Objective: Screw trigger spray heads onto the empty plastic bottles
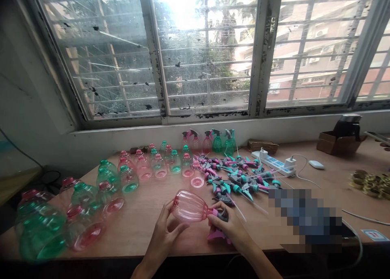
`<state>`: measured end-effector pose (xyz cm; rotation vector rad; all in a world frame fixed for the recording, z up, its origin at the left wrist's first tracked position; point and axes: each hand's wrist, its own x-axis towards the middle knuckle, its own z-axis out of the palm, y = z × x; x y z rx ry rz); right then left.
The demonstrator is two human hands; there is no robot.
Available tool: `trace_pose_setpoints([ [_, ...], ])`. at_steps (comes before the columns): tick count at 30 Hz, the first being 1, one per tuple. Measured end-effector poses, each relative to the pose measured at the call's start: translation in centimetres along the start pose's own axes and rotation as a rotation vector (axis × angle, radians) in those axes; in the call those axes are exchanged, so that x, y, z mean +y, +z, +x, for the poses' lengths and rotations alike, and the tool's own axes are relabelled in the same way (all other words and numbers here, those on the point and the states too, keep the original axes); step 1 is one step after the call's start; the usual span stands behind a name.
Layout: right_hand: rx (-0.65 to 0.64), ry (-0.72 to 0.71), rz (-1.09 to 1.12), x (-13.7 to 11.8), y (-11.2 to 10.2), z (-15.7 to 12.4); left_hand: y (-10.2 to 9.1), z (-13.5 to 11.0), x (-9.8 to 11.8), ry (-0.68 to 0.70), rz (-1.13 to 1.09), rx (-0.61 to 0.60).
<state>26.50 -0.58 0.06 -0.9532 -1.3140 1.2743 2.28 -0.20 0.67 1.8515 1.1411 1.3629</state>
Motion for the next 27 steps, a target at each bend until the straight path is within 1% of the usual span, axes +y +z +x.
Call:
trace_pose_setpoints([
  [3,0.005,0.009,-0.039,-0.05,-0.03,-0.03,0.00,-0.04,0.03,-0.038,-0.124,-0.035],
  [5,0.008,0.014,-0.017,-0.01,0.02,-0.01,0.03,-0.04,-0.04,-0.057,-0.154,-0.041],
  [7,0.022,0.012,0.021,0.03,0.13,0.05,0.03,-0.01,-0.11,-0.050,-0.134,-0.032],
  [11,0.067,0.008,0.065,0.09,0.30,0.16,-0.02,0.05,-0.13,-0.021,-0.026,0.002],
  [14,0.067,0.006,0.061,0.15,0.23,0.17,-0.05,0.08,-0.11,-0.029,-0.008,-0.005],
  [16,0.062,0.002,0.028,0.10,0.15,0.13,-0.09,0.15,-0.09,-0.042,-0.034,-0.025],
  [20,0.055,-0.009,-0.137,-0.30,0.09,0.02,-0.15,0.31,0.07,-0.103,-0.203,-0.039],
  [22,0.062,-0.005,-0.171,-0.49,0.13,0.01,-0.13,0.32,0.22,-0.118,-0.256,-0.039],
  [27,0.061,0.000,0.039,-0.35,0.27,0.18,-0.20,0.22,0.29,-0.120,-0.233,-0.036],
])
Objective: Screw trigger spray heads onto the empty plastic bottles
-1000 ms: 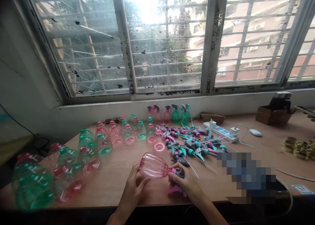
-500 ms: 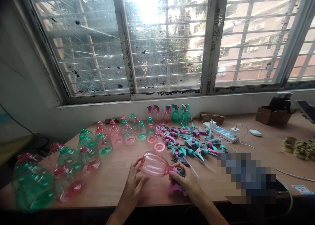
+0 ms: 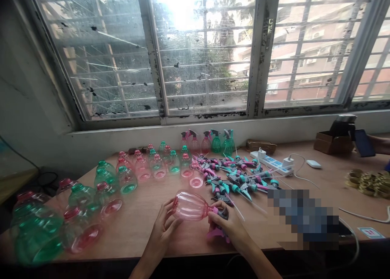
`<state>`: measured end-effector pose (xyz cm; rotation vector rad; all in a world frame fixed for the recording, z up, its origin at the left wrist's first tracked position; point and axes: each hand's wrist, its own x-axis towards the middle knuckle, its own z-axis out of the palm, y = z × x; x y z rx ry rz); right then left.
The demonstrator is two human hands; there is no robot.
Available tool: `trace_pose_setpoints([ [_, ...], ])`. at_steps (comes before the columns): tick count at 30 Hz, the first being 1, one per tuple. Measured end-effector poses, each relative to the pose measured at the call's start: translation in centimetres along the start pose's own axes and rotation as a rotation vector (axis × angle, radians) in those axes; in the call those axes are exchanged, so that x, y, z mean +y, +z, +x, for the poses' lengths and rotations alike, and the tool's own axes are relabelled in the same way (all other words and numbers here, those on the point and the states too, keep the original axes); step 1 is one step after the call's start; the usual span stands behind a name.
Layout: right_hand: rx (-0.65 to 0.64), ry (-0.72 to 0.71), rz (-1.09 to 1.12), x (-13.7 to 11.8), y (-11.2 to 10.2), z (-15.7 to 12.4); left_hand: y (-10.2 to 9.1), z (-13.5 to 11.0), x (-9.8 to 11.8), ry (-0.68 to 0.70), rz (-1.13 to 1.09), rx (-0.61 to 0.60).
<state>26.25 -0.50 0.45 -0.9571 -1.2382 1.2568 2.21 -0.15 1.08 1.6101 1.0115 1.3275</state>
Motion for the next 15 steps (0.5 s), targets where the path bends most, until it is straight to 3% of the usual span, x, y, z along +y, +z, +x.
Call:
trace_pose_setpoints([
  [6,-0.005,-0.010,0.034,0.4,0.0,0.1,-0.3,0.1,0.0,0.009,0.049,0.003],
  [15,-0.022,-0.026,-0.133,0.4,-0.3,0.1,0.1,0.0,1.3,-0.026,-0.055,-0.032],
])
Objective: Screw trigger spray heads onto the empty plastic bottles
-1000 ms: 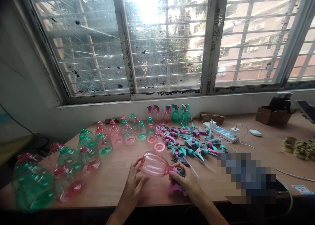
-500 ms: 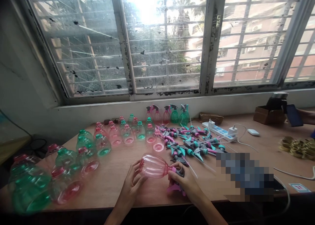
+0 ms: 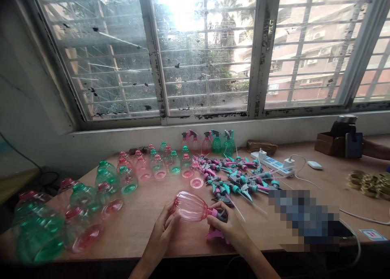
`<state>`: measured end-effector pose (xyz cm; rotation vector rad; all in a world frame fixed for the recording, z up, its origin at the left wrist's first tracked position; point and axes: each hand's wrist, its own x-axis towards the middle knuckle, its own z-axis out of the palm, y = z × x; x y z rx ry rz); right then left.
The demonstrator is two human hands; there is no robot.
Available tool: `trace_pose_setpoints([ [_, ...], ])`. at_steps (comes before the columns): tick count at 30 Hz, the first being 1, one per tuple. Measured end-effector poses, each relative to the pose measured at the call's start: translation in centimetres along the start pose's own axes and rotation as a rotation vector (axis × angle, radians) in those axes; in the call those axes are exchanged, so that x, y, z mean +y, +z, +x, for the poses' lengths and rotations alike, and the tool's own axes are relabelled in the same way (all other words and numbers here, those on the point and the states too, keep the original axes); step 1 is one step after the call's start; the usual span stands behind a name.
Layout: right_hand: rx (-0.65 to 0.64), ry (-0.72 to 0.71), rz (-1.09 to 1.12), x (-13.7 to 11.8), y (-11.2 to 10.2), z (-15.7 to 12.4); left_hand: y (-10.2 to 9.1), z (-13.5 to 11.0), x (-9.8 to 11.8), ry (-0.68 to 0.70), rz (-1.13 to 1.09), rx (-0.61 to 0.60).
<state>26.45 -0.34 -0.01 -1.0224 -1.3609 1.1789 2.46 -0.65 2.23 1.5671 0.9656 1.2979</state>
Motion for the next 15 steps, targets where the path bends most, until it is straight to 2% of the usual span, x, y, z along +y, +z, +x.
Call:
trace_pose_setpoints([
  [6,0.008,0.005,0.194,0.5,0.0,0.1,-0.4,0.0,-0.7,0.065,0.166,0.047],
  [10,0.020,-0.001,0.040,0.2,0.0,0.0,-0.3,0.0,0.0,0.022,0.124,-0.002],
  [15,0.005,-0.019,-0.080,-0.2,-0.1,-0.1,-0.1,-0.1,0.2,-0.034,0.040,0.041],
])
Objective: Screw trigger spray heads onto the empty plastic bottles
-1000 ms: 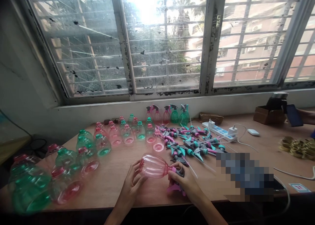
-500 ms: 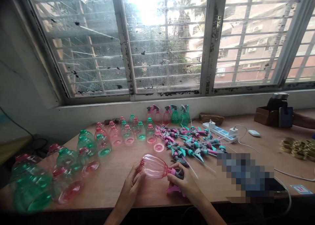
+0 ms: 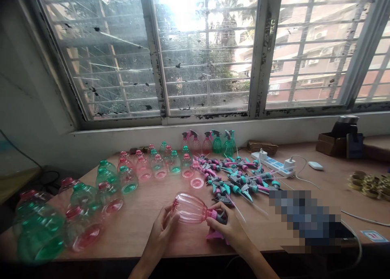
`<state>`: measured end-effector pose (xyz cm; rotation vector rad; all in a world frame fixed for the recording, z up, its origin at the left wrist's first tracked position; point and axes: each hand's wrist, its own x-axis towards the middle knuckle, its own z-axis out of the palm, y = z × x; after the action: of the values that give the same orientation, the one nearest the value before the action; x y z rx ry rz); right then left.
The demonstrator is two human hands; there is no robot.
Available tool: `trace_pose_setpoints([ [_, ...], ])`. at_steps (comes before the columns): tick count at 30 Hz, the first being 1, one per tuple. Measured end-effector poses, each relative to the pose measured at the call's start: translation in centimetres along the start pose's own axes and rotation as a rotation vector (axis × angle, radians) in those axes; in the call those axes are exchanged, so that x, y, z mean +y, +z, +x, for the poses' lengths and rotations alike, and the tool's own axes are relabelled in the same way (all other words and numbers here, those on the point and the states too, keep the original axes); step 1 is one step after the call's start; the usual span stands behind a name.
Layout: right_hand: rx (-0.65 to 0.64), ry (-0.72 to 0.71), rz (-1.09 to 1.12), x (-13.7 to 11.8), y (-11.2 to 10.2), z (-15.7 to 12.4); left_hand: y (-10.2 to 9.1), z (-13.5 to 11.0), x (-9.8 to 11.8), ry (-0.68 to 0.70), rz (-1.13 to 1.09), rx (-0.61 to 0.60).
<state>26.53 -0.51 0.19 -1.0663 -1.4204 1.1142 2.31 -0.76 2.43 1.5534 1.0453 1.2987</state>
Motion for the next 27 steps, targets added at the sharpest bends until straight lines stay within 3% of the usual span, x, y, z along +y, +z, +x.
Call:
trace_pose_setpoints([
  [12,0.019,0.024,0.212,0.5,0.1,0.3,-0.3,0.5,-1.4,0.175,0.176,0.033],
  [22,-0.002,-0.040,-0.043,-0.4,0.2,-0.2,0.0,0.1,-1.3,0.037,-0.032,0.019],
  [27,0.011,-0.007,0.010,0.2,0.1,0.1,-0.1,0.3,-1.6,0.036,-0.023,0.014],
])
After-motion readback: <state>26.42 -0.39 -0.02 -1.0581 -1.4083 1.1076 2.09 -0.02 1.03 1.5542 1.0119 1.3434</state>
